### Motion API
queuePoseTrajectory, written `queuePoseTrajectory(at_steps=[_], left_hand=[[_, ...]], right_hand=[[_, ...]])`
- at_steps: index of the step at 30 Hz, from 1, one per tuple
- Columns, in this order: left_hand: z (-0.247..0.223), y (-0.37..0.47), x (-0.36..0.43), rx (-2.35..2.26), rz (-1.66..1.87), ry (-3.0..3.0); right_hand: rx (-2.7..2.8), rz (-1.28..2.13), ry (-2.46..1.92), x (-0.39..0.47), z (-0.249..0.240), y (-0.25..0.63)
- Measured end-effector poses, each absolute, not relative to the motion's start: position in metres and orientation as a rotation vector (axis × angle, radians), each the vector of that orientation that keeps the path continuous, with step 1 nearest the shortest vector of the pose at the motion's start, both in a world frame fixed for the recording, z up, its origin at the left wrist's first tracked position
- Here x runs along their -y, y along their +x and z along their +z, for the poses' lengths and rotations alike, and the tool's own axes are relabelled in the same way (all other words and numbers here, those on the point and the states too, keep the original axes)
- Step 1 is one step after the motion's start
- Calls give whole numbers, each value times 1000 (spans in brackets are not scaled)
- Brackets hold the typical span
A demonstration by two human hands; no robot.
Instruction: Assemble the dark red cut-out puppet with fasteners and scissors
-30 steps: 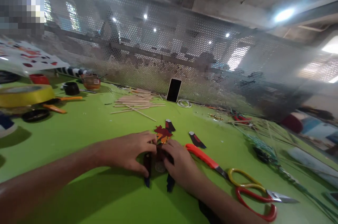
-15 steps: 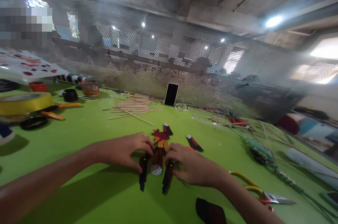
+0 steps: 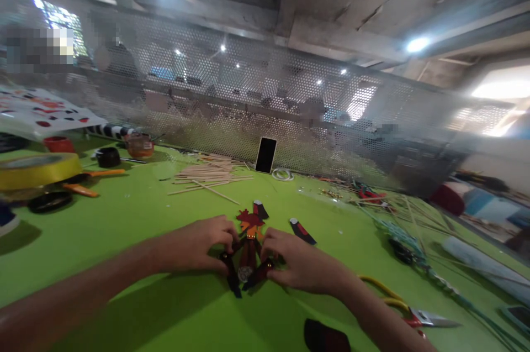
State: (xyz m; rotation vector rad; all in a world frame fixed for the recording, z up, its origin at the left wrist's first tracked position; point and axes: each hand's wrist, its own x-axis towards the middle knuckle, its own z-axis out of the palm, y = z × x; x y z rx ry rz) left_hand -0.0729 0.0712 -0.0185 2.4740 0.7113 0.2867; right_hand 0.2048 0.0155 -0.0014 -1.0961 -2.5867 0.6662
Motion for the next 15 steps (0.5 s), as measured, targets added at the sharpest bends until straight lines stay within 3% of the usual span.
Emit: queuePoseTrajectory(at_steps=[15], left_hand=[[-3,-85,-77,-621,156,2429]], right_hand=[[2601,761,-1104,-19,1,210]])
